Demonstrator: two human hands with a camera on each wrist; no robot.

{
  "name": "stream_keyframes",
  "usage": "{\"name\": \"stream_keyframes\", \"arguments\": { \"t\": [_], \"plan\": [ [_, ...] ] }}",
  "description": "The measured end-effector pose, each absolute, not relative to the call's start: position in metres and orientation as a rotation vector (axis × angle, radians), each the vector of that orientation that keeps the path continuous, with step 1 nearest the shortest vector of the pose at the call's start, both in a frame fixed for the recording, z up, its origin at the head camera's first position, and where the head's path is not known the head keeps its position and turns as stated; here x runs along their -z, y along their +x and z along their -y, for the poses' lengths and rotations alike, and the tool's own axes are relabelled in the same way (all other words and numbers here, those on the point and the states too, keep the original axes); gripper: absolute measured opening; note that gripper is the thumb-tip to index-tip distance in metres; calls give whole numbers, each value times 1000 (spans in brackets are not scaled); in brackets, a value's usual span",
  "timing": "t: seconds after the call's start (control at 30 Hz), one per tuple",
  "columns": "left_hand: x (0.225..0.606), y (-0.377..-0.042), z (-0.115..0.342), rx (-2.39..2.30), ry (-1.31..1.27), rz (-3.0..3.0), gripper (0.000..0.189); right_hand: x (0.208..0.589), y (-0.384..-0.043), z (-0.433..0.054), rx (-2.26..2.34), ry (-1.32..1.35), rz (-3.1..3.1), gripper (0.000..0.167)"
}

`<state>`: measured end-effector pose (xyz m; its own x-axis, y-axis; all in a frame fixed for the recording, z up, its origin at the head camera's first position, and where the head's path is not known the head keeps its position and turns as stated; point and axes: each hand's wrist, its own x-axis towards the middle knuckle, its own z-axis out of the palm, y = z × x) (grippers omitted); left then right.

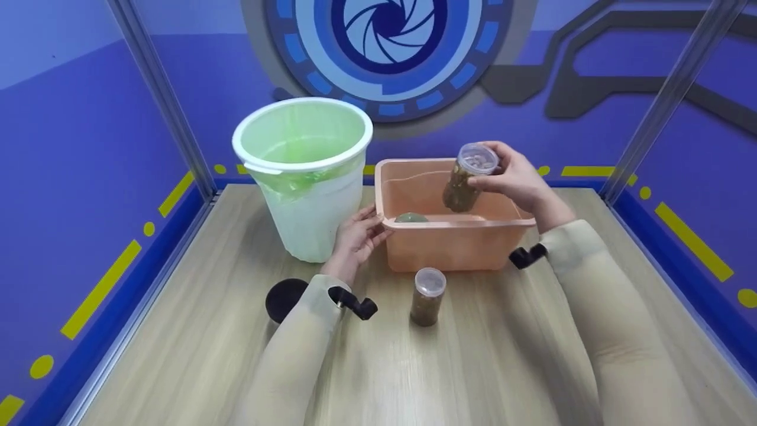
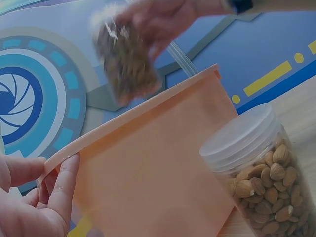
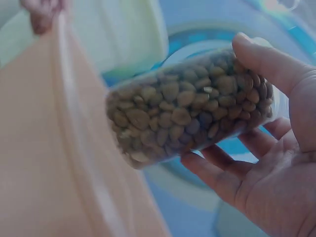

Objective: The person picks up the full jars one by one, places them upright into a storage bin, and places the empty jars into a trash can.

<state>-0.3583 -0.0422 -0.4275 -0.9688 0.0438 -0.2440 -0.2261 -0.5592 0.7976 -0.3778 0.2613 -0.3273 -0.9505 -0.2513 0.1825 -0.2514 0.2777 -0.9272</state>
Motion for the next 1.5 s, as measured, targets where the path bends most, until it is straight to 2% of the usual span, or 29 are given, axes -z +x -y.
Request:
{"name": "stream_keyframes", "arguments": {
  "t": [0.13,0.4,0.73,1.03,1.27,1.5],
  "plan": [
    [428,-358,42,-2631,-288,-1387,50,346,-400,-251,-1534,395,2727,69],
    [428,-359,41,-2637,-272,-1389,49,377,-426,-240,-1191,389,3078,77],
    [428,-358,42,-2629,-311,-1384,48,394,-430,-225,-925,494,3304,66],
    [427,-359,43,-2630,-309,-1394,47,388,-425,-226,-1093,414,3336,62],
    [428,-361,41,-2645,-265,-1385,48,364,-411,-227,-1016,495,3198,80],
    [430,-359,42,-2641,-276,-1396,49,346,-363,-239,-1341,646,2720,58]
  ]
}}
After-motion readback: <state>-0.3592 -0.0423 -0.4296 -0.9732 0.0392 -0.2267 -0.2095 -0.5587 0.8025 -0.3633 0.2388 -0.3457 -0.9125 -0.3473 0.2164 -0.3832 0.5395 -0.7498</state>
